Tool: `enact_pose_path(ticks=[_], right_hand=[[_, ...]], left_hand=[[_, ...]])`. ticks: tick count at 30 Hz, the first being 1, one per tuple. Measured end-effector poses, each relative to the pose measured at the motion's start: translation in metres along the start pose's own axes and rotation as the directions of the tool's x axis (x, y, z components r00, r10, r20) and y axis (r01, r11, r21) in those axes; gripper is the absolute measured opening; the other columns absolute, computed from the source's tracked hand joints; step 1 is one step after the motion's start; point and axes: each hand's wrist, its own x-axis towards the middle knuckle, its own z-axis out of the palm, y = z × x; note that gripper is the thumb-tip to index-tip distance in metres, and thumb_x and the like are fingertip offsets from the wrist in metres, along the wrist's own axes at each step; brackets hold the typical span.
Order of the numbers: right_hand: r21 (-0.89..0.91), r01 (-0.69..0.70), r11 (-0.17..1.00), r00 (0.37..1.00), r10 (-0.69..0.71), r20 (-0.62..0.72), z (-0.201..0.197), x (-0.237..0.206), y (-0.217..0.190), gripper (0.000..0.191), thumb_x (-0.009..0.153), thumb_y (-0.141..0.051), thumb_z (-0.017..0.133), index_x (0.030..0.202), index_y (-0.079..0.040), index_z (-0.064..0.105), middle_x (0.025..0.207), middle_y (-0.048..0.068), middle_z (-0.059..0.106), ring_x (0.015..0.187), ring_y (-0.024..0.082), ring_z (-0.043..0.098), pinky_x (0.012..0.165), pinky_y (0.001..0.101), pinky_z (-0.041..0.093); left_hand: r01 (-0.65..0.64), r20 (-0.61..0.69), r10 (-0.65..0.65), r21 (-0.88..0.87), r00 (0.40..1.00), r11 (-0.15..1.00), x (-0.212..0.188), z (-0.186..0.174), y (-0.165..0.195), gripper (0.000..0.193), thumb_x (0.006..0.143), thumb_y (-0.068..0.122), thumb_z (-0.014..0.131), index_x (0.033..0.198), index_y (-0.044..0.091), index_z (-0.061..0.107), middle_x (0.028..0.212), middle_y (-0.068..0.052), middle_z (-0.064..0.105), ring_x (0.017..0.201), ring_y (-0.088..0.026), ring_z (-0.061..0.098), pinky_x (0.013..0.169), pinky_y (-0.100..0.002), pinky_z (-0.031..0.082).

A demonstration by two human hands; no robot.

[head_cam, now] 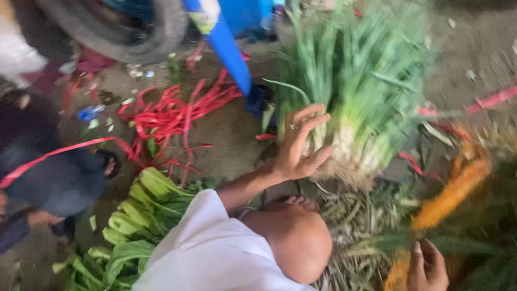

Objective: The person sits on the ground trimming and cleaning bunches of scallions, stripping off roots and damaged outer leaves by hand and discarding the waste beside them. They gather the cleaned scallions into bunches and stack them with other finished piles.

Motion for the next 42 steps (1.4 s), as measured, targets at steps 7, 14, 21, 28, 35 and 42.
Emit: enact_pose_path(ticks=[7, 14, 21, 28, 35, 42], right_hand=[[0.317, -0.310, 0.896, 0.861, 0.406, -0.306, -0.050, -0.178, 0.070, 0.028, 0.114, -0.022, 0.066, 0.132, 0.000, 0.062, 0.114, 0.003, 0.066, 0.101, 0.011, 0.063, 0.091, 0.0272, 0.056], [0.322, -0.388, 0.863, 0.836, 0.477, -0.271, -0.011, -0.214, 0.096, 0.021, 0.112, -0.020, 0.062, 0.116, 0.000, 0.067, 0.095, 0.004, 0.069, 0.083, 0.010, 0.062, 0.072, 0.0272, 0.051], [-0.100, -0.269, 0.958, 0.952, 0.249, -0.176, 0.091, -0.189, 0.106, 0.027, 0.099, -0.021, 0.073, 0.114, 0.001, 0.068, 0.090, 0.014, 0.073, 0.078, 0.025, 0.072, 0.070, 0.0421, 0.055], [0.580, -0.186, 0.793, 0.965, 0.258, -0.043, 0.064, -0.212, 0.077, 0.029, 0.111, -0.012, 0.066, 0.137, -0.002, 0.062, 0.111, 0.006, 0.070, 0.091, 0.010, 0.064, 0.077, 0.0271, 0.053], [0.154, -0.085, 0.985, 0.920, 0.137, -0.368, 0.035, -0.200, 0.051, 0.047, 0.101, -0.011, 0.076, 0.142, -0.004, 0.052, 0.106, 0.009, 0.066, 0.091, 0.013, 0.065, 0.076, 0.0294, 0.056], [0.297, -0.106, 0.949, 0.896, 0.221, -0.385, 0.038, -0.197, 0.054, 0.067, 0.088, -0.015, 0.088, 0.140, -0.006, 0.047, 0.099, 0.006, 0.064, 0.082, 0.010, 0.064, 0.067, 0.0248, 0.054]], left_hand=[[0.943, 0.982, 0.177, -0.124, 0.071, 0.308, -0.107, 0.129, 0.047, 0.022, 0.114, 0.019, 0.055, 0.130, 0.008, 0.062, 0.101, 0.000, 0.067, 0.087, -0.006, 0.061, 0.078, -0.023, 0.054], [0.278, 0.976, 0.078, -0.134, 0.205, 0.951, -0.265, 0.245, 0.023, 0.022, 0.100, 0.021, 0.063, 0.109, 0.001, 0.063, 0.080, -0.019, 0.071, 0.074, -0.037, 0.070, 0.069, -0.048, 0.054], [0.261, 0.996, -0.058, 0.037, 0.073, 0.965, -0.325, 0.249, -0.007, 0.025, 0.111, 0.024, 0.057, 0.109, 0.000, 0.063, 0.089, -0.024, 0.072, 0.087, -0.043, 0.069, 0.077, -0.055, 0.053], [0.879, 0.969, 0.062, 0.188, -0.238, 0.439, -0.279, 0.204, 0.016, 0.057, 0.093, 0.016, 0.073, 0.142, 0.007, 0.046, 0.127, -0.001, 0.061, 0.105, -0.015, 0.069, 0.083, -0.032, 0.062], [0.942, 0.971, 0.158, 0.121, -0.177, 0.312, -0.290, 0.200, 0.028, 0.063, 0.094, 0.002, 0.080, 0.147, 0.004, 0.046, 0.127, -0.010, 0.067, 0.116, -0.019, 0.067, 0.103, -0.033, 0.059], [0.732, 0.990, 0.141, -0.091, -0.007, 0.675, -0.289, 0.194, 0.036, 0.061, 0.089, 0.003, 0.081, 0.141, 0.006, 0.050, 0.122, -0.008, 0.069, 0.102, -0.009, 0.066, 0.087, -0.025, 0.057]])
